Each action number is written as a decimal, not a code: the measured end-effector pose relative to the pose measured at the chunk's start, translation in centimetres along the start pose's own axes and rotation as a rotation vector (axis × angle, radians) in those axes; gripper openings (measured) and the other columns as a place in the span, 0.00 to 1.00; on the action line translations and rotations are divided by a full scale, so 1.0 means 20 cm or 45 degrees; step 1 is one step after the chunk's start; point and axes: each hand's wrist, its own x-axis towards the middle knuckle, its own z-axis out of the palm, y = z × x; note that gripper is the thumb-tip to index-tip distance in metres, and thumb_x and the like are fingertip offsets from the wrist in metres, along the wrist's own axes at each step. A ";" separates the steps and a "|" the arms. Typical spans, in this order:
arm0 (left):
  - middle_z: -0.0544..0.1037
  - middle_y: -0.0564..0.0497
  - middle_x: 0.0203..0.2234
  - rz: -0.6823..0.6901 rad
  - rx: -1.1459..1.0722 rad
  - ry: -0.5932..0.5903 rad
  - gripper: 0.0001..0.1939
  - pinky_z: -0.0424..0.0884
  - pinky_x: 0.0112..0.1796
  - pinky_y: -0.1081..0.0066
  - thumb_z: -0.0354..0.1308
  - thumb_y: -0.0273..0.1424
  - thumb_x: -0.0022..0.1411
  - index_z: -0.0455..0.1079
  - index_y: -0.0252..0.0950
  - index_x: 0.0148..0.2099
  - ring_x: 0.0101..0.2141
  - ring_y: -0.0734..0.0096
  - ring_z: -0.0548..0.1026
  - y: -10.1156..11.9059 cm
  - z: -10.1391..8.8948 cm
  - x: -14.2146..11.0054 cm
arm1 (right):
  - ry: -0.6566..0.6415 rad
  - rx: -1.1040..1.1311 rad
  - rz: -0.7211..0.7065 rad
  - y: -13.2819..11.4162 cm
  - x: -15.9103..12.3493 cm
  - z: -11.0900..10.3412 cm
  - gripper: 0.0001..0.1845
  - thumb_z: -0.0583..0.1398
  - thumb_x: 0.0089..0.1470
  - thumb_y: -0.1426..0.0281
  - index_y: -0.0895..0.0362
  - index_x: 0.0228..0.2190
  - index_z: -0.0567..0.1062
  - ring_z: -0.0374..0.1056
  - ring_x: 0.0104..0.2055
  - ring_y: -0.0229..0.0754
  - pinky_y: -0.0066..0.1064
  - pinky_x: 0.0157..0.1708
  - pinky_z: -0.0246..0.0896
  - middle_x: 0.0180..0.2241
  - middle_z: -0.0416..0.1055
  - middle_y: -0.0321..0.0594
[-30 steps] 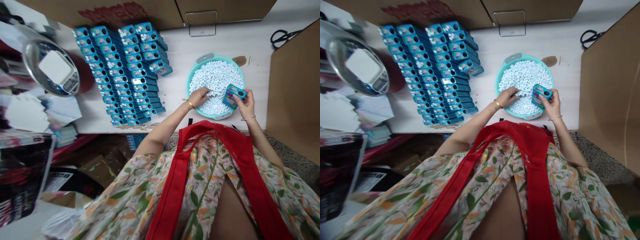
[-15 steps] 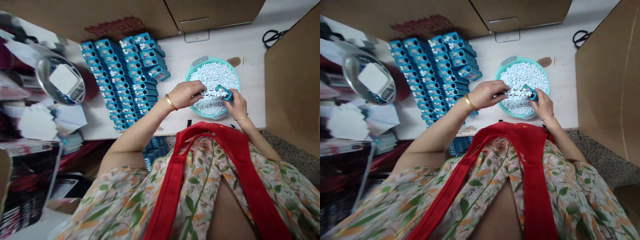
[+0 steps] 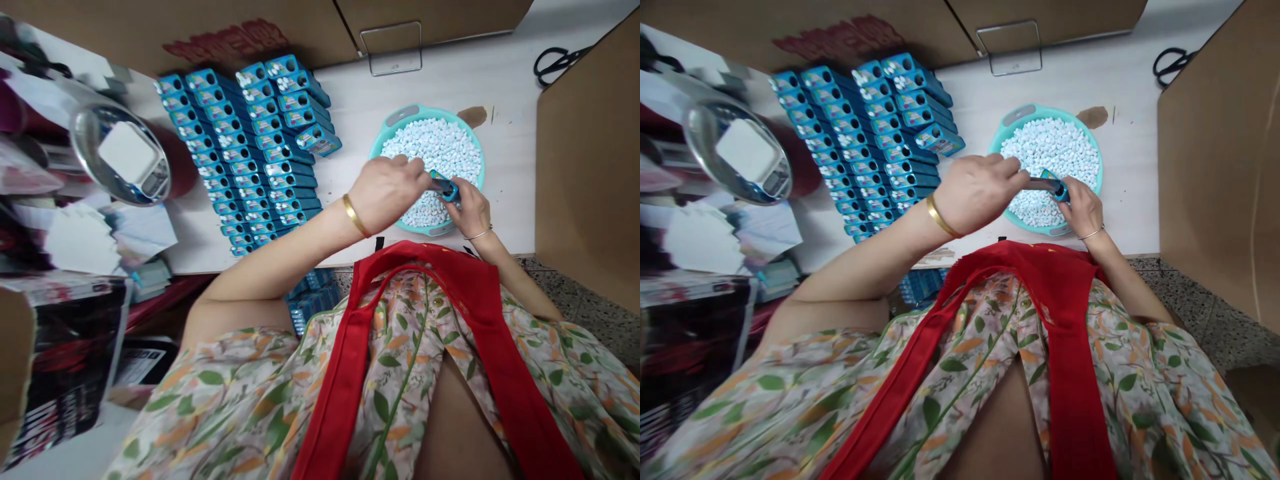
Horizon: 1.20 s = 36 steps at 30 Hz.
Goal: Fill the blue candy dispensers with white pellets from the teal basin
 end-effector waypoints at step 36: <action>0.82 0.42 0.48 0.083 -0.359 0.005 0.16 0.75 0.48 0.62 0.53 0.36 0.77 0.75 0.38 0.59 0.49 0.57 0.80 -0.21 0.26 0.00 | 0.022 0.092 0.086 0.02 -0.01 -0.08 0.35 0.57 0.67 0.39 0.51 0.60 0.72 0.80 0.53 0.57 0.50 0.52 0.81 0.55 0.81 0.51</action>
